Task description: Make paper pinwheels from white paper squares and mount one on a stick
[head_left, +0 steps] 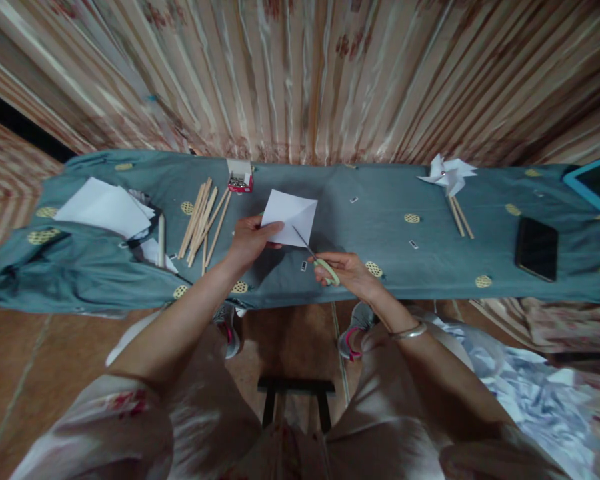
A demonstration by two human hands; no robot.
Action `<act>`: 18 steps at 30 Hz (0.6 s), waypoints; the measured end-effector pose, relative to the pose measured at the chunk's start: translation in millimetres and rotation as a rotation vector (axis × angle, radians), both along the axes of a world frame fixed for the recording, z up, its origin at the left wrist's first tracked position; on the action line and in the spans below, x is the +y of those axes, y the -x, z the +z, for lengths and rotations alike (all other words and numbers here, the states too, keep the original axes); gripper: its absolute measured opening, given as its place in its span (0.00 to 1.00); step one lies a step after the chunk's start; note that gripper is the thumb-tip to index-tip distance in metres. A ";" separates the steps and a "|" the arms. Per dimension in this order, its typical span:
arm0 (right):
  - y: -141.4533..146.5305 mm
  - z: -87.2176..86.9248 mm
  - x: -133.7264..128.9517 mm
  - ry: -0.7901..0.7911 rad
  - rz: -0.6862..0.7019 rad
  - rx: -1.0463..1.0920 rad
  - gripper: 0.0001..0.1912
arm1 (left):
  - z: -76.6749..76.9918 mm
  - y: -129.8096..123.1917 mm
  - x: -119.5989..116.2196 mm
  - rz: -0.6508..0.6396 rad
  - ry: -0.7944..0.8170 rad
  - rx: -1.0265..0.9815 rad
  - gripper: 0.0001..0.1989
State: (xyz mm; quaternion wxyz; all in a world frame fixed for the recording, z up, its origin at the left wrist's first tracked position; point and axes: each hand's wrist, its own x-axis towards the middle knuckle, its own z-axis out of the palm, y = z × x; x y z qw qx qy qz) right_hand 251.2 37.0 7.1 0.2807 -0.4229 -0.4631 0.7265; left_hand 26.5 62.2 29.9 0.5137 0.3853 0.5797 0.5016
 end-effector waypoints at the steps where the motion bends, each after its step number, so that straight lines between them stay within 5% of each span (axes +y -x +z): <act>1: 0.4 0.4 0.0 0.020 -0.022 0.003 0.24 | -0.1 -0.2 -0.2 0.002 -0.001 0.000 0.21; 18: 4.1 7.4 -1.0 0.080 -0.089 0.013 0.24 | -2.4 -1.2 -0.8 -0.034 -0.008 -0.023 0.20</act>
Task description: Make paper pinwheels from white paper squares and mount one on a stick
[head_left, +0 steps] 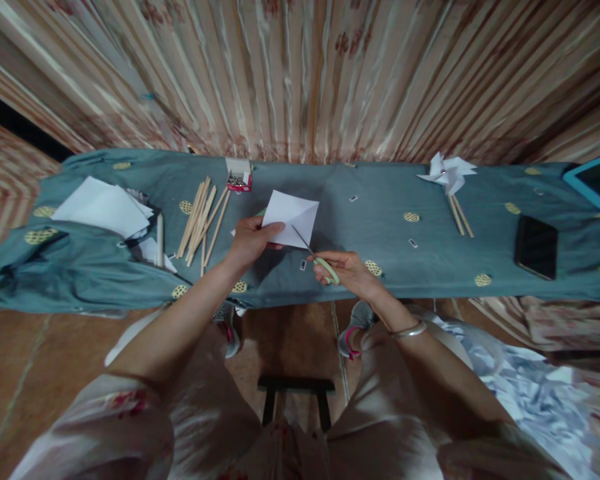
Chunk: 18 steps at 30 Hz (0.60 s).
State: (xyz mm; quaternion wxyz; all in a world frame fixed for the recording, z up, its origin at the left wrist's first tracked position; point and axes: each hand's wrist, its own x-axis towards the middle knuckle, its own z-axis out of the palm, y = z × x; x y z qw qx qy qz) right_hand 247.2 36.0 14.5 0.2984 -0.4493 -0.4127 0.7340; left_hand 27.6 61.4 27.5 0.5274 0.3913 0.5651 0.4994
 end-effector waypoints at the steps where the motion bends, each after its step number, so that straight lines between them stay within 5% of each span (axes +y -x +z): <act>1: 0.6 1.5 -0.2 0.020 -0.013 0.004 0.25 | -0.1 -0.2 -0.1 -0.003 0.001 0.001 0.20; 18: -0.4 -1.8 1.1 0.050 -0.019 0.020 0.26 | -3.0 -0.2 1.0 -0.017 0.019 0.032 0.22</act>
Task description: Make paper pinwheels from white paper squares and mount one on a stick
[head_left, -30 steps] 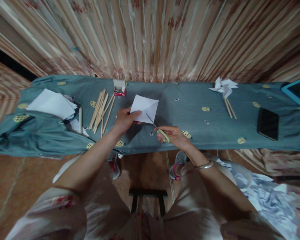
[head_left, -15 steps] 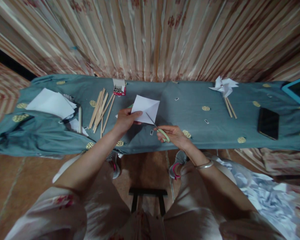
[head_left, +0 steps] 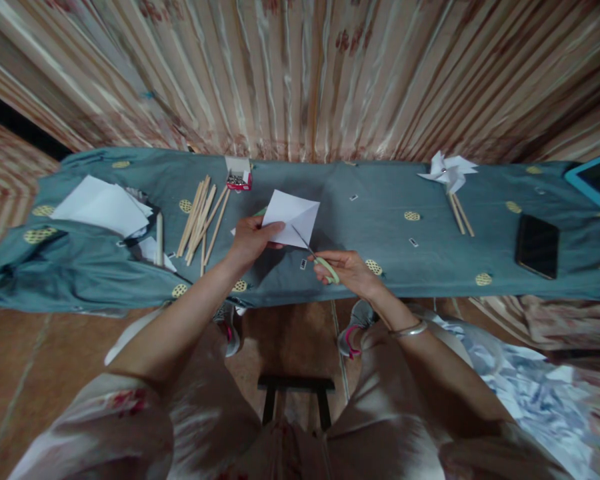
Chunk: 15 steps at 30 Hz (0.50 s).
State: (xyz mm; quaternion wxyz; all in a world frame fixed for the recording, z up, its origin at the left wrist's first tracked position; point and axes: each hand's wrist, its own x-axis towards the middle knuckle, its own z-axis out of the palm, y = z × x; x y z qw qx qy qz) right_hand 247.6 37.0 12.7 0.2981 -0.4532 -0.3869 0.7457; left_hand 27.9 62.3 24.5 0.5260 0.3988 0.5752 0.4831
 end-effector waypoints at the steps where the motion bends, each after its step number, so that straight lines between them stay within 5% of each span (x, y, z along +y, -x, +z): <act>1: 0.1 -0.2 0.0 0.001 -0.002 0.000 0.26 | 0.1 -0.1 -0.1 -0.002 -0.001 -0.003 0.22; 15: -2.2 -3.9 0.0 -0.048 0.018 -0.011 0.23 | -0.6 -0.1 0.0 0.006 -0.004 0.000 0.21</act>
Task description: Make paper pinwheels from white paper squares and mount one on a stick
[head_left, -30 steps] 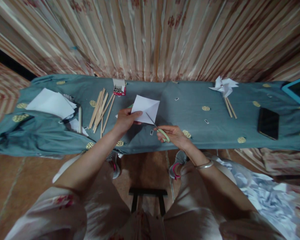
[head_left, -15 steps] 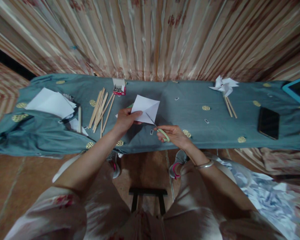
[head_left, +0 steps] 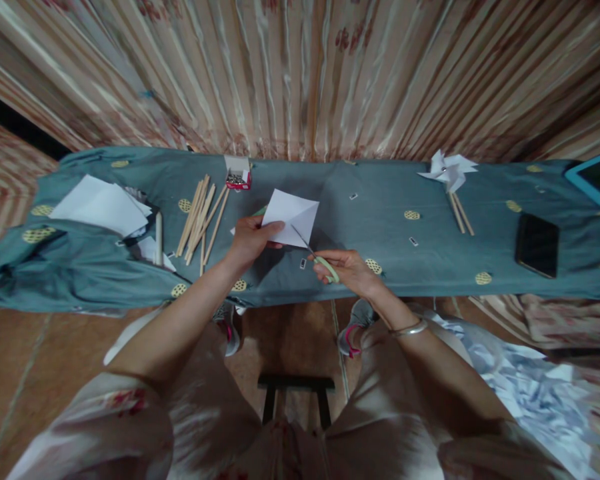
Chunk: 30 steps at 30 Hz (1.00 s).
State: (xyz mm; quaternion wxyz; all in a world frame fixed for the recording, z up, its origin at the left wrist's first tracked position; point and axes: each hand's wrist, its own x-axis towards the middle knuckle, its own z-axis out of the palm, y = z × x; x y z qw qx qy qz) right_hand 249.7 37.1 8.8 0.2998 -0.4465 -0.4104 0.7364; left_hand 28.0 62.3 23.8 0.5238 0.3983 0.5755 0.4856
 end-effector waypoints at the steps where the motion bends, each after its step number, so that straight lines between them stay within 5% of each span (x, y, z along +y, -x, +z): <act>1: -0.1 -0.1 0.1 -0.004 0.002 -0.001 0.23 | -0.3 0.1 0.1 0.000 0.001 0.000 0.21; 21: -4.7 20.3 0.4 -0.036 0.106 -0.070 0.25 | 9.0 7.3 5.2 0.084 -0.034 -0.027 0.21; 30: -17.6 25.4 7.6 -0.091 0.020 -0.110 0.30 | 15.1 15.0 10.2 0.141 -0.036 -0.020 0.22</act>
